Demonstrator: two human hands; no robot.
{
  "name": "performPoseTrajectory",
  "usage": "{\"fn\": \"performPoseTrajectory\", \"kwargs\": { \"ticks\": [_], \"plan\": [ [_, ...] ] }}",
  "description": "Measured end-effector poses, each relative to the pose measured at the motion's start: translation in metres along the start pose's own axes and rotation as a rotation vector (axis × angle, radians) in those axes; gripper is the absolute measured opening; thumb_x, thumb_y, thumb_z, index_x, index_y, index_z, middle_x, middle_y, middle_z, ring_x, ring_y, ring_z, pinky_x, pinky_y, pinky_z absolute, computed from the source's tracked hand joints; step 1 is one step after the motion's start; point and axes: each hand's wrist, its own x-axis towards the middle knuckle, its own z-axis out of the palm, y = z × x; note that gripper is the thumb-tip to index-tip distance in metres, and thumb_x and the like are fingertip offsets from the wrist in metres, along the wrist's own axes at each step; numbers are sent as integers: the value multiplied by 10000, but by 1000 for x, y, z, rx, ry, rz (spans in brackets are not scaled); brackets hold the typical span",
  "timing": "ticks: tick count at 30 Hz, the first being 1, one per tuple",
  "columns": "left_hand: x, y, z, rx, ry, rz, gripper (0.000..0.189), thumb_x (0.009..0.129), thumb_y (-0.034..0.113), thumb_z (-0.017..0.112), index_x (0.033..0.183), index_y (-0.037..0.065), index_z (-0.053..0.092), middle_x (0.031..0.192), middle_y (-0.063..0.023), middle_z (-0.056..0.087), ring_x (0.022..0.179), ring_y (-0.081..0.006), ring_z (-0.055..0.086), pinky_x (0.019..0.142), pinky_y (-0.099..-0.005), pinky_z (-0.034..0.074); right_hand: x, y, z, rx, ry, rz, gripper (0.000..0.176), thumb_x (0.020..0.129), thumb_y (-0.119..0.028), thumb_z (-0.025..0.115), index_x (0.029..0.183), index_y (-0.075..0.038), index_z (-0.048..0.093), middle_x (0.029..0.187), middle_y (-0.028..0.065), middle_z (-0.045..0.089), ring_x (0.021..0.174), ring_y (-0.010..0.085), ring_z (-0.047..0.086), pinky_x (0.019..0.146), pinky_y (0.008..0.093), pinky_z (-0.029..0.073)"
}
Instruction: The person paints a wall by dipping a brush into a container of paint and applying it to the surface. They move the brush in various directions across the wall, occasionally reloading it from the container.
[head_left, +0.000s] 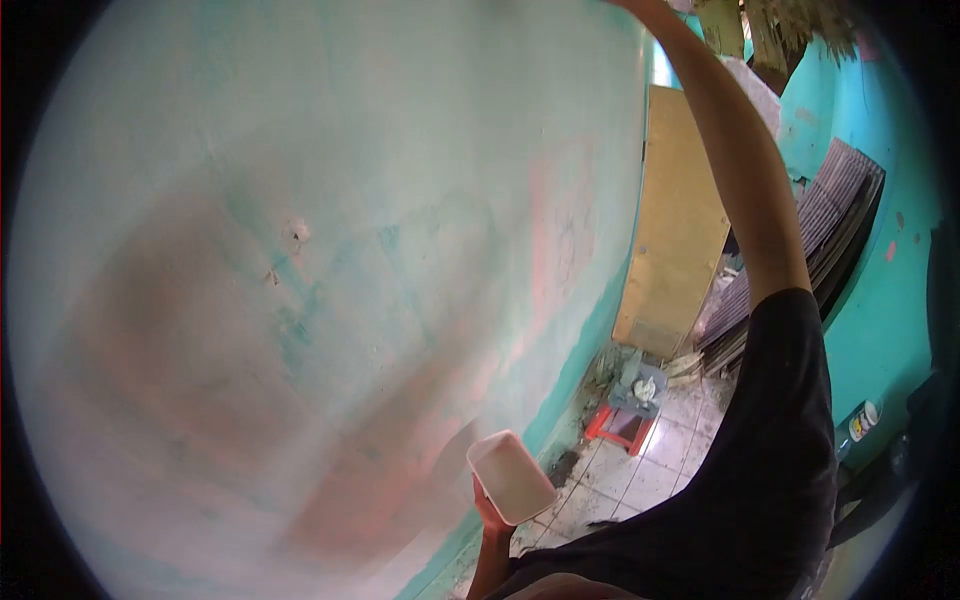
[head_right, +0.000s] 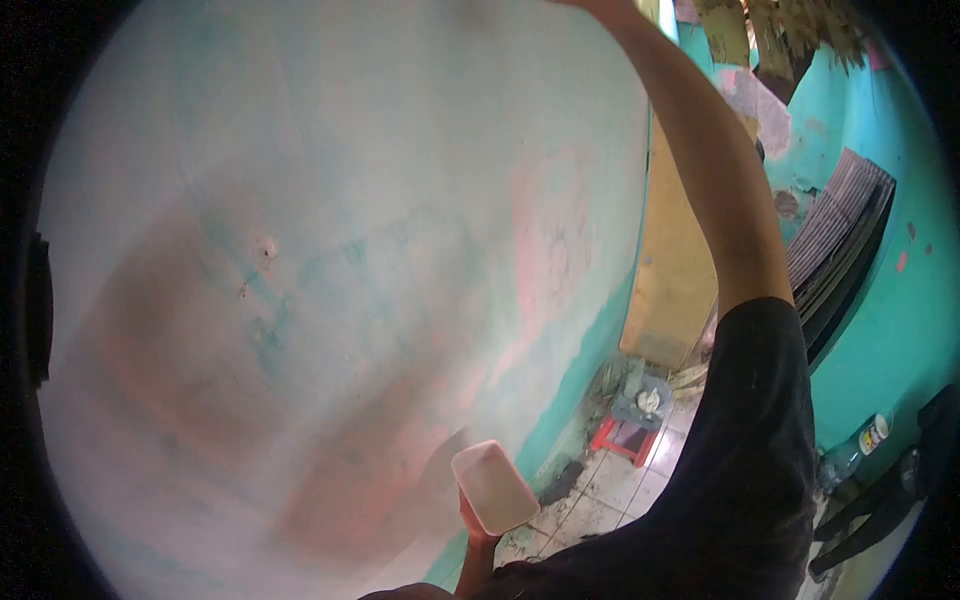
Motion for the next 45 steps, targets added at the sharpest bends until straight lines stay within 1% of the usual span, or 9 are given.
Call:
{"fn": "performPoseTrajectory", "kwargs": {
  "ticks": [2,8,11,14,18,20,27,36,45],
  "plan": [
    [5,2,-23,-4,-50,44,511,1046,492,360,1391,140,495,1244,-62,623,1107,-262,631,928,-470,539,-34,47,97,-105,214,-311,270,913,-211,648,1139,-65,665,945,194,696,819,278,686,733,417,521],
    [-12,11,-14,79,3,74,479,1047,470,365,1335,121,523,1189,-58,631,1058,-257,635,892,-467,546,-311,-61,190,391,-52,118,323,897,-51,606,1218,-58,639,640,173,487,527,251,451,551,353,444],
    [-18,11,3,74,-32,45,474,1047,466,368,1326,115,522,1172,-60,630,1048,-260,631,884,-467,545,-401,-56,194,264,-809,101,359,821,-38,620,1174,-81,675,751,205,642,656,305,642,644,410,508],
    [-16,11,-16,44,-62,40,476,1045,471,369,1338,125,514,1184,-65,624,1068,-268,625,899,-469,541,-410,-51,179,435,-925,116,420,818,-19,621,1230,-97,660,847,178,696,707,279,666,684,389,528],
    [-30,6,-9,142,-84,60,607,1015,584,364,1408,138,482,1314,-77,588,1169,-296,590,991,-495,489,-322,-51,110,712,-743,422,709,623,45,567,1311,-119,613,955,98,730,704,187,641,724,347,544],
    [-34,2,-3,61,-16,54,512,1037,507,368,1379,148,496,1237,-65,611,1108,-274,618,924,-484,534,-281,-7,115,419,-279,-70,617,762,75,541,1348,-111,592,993,116,728,777,176,675,761,346,545],
    [-26,-5,-9,51,-33,13,548,1032,527,369,1406,141,477,1277,-70,600,1145,-280,610,953,-498,524,-51,36,43,58,65,-40,288,932,-225,596,1171,-84,672,841,104,703,733,200,657,685,354,516],
    [-25,-10,-17,43,-21,31,538,1034,520,372,1395,137,482,1271,-67,599,1138,-280,607,952,-497,520,-186,-39,164,234,293,84,256,887,-56,615,1140,-65,652,657,199,560,532,313,543,528,384,440],
    [-31,-6,-17,69,-119,53,498,1039,498,380,1368,144,496,1242,-63,609,1107,-265,616,924,-477,531,-306,-27,160,254,-976,22,240,848,-117,631,1062,-47,717,838,189,686,759,285,649,728,418,512]
  ]
}}
